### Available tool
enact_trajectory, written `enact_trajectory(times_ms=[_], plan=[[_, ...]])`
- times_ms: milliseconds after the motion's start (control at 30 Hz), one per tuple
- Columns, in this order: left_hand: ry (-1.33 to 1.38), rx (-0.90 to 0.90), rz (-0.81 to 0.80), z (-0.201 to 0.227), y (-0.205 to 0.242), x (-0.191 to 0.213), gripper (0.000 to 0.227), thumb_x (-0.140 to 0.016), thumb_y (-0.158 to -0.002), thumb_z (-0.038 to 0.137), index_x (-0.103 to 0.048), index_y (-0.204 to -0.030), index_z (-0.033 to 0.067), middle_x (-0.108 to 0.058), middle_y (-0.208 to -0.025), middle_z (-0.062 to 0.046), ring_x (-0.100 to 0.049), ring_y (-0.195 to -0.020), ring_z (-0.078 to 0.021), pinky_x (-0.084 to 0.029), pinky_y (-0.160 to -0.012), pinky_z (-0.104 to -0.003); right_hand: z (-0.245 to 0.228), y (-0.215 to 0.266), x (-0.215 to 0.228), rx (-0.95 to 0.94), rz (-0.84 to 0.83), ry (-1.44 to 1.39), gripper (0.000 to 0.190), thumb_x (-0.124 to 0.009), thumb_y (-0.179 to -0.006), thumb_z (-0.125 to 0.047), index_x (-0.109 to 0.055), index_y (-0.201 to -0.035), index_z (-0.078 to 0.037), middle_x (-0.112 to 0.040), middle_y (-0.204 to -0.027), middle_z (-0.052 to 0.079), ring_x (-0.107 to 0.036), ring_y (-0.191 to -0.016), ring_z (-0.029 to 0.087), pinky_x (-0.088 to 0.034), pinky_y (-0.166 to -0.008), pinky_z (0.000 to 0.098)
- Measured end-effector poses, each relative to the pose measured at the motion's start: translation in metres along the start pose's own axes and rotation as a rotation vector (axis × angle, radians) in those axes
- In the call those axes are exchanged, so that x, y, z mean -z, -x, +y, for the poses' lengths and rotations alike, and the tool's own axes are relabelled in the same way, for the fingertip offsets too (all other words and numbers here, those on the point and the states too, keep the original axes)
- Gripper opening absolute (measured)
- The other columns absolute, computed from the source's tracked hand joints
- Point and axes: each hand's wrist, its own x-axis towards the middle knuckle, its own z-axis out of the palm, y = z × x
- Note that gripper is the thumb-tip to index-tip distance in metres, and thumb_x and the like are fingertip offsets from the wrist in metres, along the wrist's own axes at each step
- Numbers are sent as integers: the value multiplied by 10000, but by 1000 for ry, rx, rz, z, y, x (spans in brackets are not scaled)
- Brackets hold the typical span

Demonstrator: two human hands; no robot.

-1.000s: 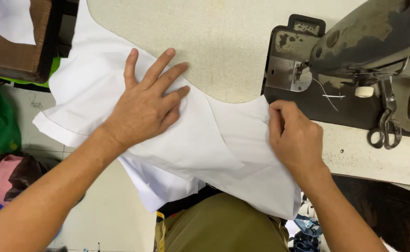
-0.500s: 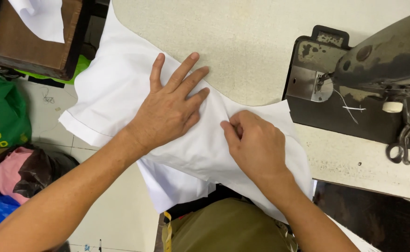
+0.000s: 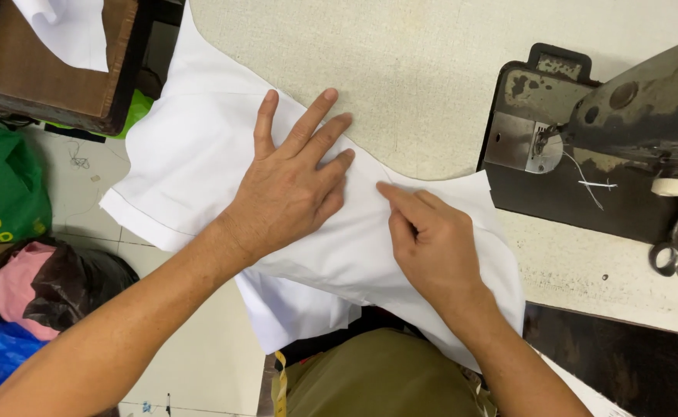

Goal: Aligning and preparing white fabric pieces for sewing on an industrial sewing machine.

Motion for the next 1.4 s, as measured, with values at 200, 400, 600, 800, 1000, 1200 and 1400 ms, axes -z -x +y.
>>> enact_trajectory(times_ms=[200,400,600,800,1000,1200,1400], plan=[[-61,87,72,11,-13,-6,474,-770,-1090,372,-629,-739,86,-687,-1354,-199,-404,-1495,-379,-137,-1168,-737,4,-2,-2,-40,-12,-10,346,-559,-952,9,-721,-1255,-28,-685,-803,54,-635,-727,187,-536,-736,322],[-158,199,13,23,-28,-12,457,-968,-836,378,-624,-740,94,-580,-1520,-227,-270,-1514,-445,-141,-1152,-775,-20,8,23,-194,-179,-159,388,-624,-942,-147,-667,-1326,-113,-736,-1285,67,-703,-1165,196,-586,-907,302],[-3,285,-43,34,-36,-13,313,-797,-824,47,-560,-1025,87,-404,-1588,-246,-181,-1524,-450,-104,-1150,-798,-5,9,52,-144,-74,-162,331,-582,-956,30,-762,-1206,-89,-558,-740,-17,-464,-611,100,-425,-630,240],[119,192,-88,38,-35,-12,208,-613,-872,-110,-579,-922,89,-372,-1603,-263,-130,-1526,-475,-43,-1131,-831,23,8,42,-41,-72,-62,359,-576,-906,32,-776,-1178,-89,-744,-979,29,-689,-821,168,-533,-806,299],[141,104,-119,34,-34,-11,338,-611,-972,-214,-564,-892,111,-303,-1656,-218,-137,-1549,-460,-55,-1168,-829,18,2,45,-64,-95,-80,370,-553,-920,59,-777,-1183,-75,-729,-940,26,-658,-783,152,-513,-774,289],[151,69,-121,34,-33,-11,312,-645,-967,-171,-584,-834,105,-296,-1670,-203,-127,-1561,-443,-36,-1178,-813,23,0,44,6,-77,-2,350,-570,-924,41,-783,-1173,-80,-692,-869,27,-650,-760,192,-528,-724,337],[185,72,-76,41,-39,-4,138,-670,-822,95,-618,-694,90,-460,-1581,-233,-203,-1529,-452,-46,-1159,-800,13,-4,83,-535,-335,-147,384,-714,-892,-204,-754,-1273,-178,-771,-1015,-53,-608,-779,85,-475,-766,246]])
